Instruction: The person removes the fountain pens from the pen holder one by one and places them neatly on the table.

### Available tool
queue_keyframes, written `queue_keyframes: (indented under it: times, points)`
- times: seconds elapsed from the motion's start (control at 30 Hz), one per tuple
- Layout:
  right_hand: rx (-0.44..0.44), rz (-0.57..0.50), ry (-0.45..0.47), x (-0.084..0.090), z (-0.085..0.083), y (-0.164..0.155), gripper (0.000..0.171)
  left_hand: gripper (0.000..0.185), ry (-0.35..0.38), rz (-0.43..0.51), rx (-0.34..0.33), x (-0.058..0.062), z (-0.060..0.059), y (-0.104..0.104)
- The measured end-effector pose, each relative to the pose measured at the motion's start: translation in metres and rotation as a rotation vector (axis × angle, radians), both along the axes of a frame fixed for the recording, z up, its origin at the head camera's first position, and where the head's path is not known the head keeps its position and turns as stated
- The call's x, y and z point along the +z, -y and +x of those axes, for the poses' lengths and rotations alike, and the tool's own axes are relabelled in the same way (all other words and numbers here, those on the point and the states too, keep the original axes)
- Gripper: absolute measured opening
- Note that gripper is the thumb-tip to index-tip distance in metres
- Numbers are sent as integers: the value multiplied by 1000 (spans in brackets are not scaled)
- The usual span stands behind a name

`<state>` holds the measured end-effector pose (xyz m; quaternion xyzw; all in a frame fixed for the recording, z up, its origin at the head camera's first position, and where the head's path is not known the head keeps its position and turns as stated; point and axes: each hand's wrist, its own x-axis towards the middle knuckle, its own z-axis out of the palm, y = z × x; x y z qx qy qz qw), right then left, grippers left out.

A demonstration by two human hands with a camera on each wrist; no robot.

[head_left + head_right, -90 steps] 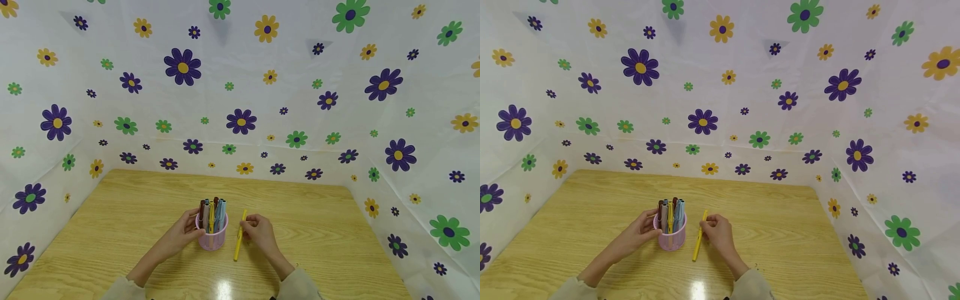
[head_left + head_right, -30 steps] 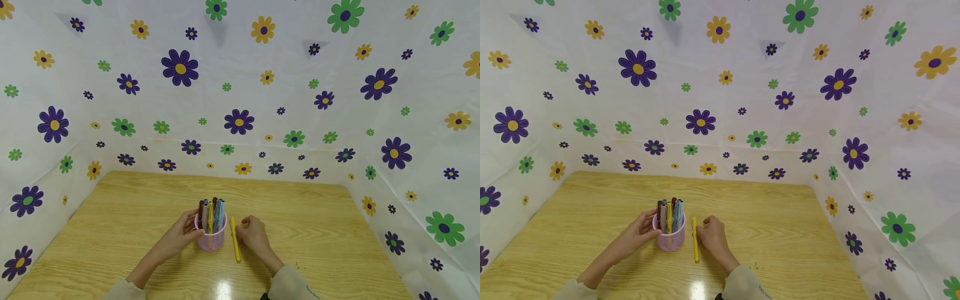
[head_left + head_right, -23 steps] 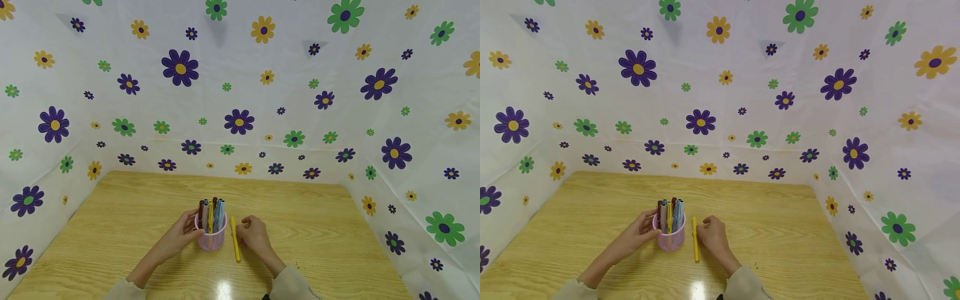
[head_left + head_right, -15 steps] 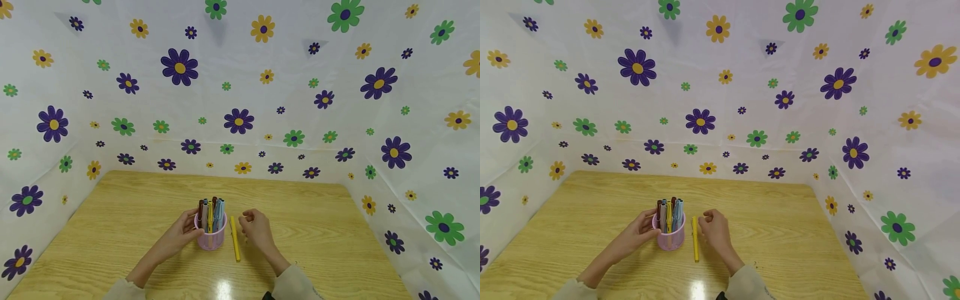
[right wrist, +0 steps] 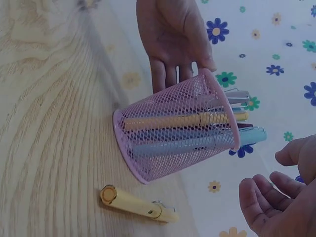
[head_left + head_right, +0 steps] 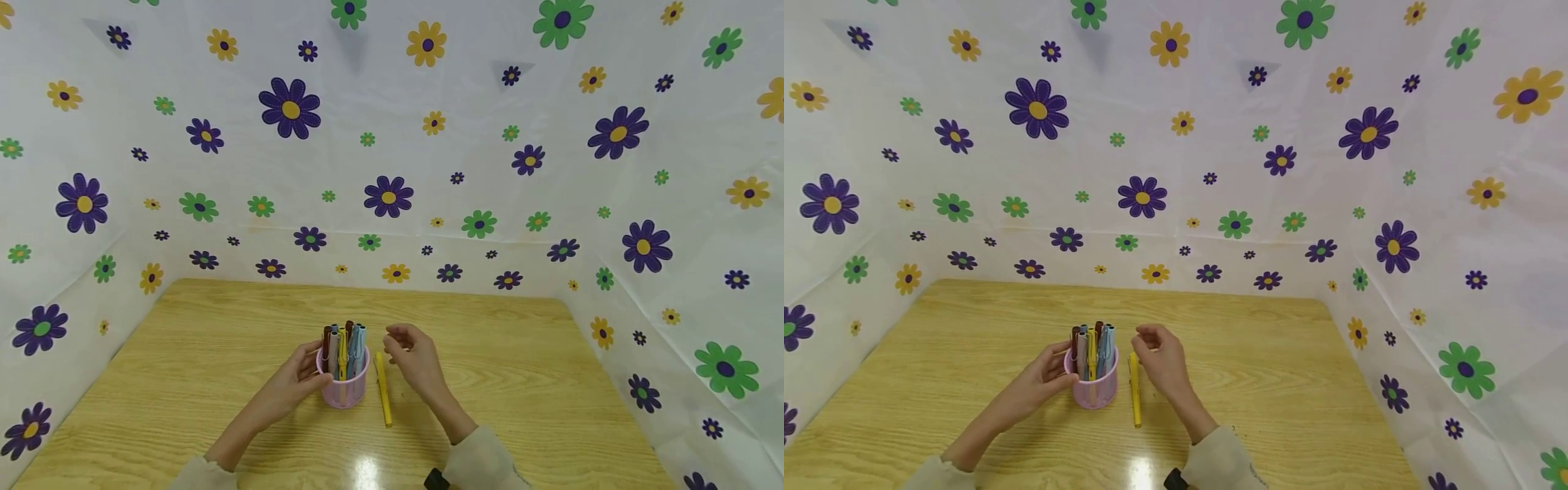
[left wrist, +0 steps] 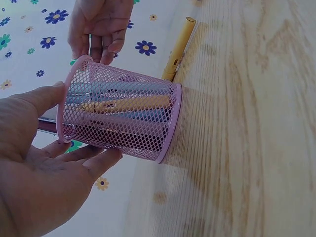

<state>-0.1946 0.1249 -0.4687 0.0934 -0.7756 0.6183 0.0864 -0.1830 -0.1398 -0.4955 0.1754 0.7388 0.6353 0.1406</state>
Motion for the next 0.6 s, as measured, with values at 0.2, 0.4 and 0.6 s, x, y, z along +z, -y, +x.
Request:
queue_keyframes:
  times: [0.2, 0.4, 0.6]
  points:
    - [13, -7, 1, 5, 1, 7, 27, 76, -13, 0, -10, 1, 0, 1]
    - [30, -12, 1, 3, -1, 12, 28, 75, -11, 2, -7, 5, 2, 1]
    - [45, -1, -6, 0, -3, 19, 31, 75, -8, 12, -14, 6, 3, 1]
